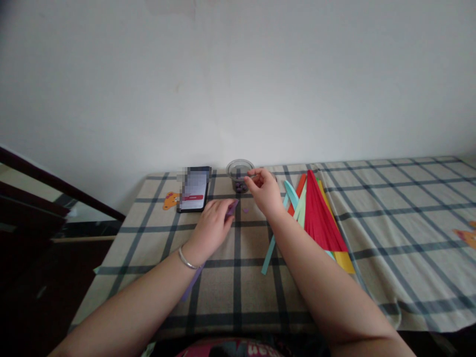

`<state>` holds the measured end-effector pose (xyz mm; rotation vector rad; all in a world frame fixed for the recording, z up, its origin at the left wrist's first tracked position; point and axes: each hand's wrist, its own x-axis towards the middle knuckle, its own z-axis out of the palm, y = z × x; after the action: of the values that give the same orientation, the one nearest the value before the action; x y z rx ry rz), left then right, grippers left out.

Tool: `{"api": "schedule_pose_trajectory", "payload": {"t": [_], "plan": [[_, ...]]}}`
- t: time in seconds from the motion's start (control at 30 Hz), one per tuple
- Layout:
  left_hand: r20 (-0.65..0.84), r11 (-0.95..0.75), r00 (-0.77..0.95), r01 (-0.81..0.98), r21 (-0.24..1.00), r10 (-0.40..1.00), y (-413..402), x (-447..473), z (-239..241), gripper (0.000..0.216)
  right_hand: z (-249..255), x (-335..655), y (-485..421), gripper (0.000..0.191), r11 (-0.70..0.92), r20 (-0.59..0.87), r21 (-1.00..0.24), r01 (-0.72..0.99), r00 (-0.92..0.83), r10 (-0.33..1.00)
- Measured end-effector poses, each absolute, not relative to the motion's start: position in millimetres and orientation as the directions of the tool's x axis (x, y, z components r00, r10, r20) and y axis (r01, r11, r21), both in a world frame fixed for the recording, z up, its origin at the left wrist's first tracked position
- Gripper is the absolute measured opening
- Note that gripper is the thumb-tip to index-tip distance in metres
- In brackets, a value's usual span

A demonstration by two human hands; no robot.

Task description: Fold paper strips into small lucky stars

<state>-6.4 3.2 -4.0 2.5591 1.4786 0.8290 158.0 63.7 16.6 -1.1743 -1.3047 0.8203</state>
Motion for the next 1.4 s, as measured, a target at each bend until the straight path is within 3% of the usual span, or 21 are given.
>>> {"api": "schedule_pose_trajectory", "payload": {"t": [0.3,0.43,0.57,0.67,0.77,0.87,1.1,1.4], "plan": [[0.333,-0.475,0.403,0.864,0.170,0.852,1,-4,2,0.018,23,162,37,0.025,0.237,0.245,-0.968,0.085,0.099,0.965],[0.318,-0.452,0.386,0.876,0.167,0.866,1,-4,3,0.014,11,166,22,0.021,0.207,0.212,-0.965,0.158,0.018,0.977],[0.348,-0.457,0.363,0.856,0.243,0.864,4,-6,3,0.023,1,167,15,0.017,0.220,0.218,-0.914,0.341,-0.044,0.975],[0.358,-0.450,0.321,0.810,0.375,0.877,8,-8,2,0.024,0,165,14,0.018,0.211,0.201,-0.868,0.449,-0.070,0.977],[0.367,-0.437,0.274,0.747,0.501,0.889,10,-9,2,0.023,1,161,13,0.021,0.192,0.171,-0.841,0.506,-0.087,0.981],[0.398,-0.446,0.249,0.712,0.543,0.883,8,-8,4,0.022,0,159,12,0.022,0.170,0.143,-0.836,0.521,-0.093,0.985],[0.505,-0.524,0.251,0.673,0.522,0.826,3,-5,4,0.020,-1,158,11,0.023,0.028,-0.010,-0.930,0.368,-0.102,0.995],[0.517,-0.557,0.292,0.672,0.487,0.804,1,-4,6,0.016,4,153,9,0.020,-0.120,-0.132,-0.986,0.115,-0.107,0.985]]}}
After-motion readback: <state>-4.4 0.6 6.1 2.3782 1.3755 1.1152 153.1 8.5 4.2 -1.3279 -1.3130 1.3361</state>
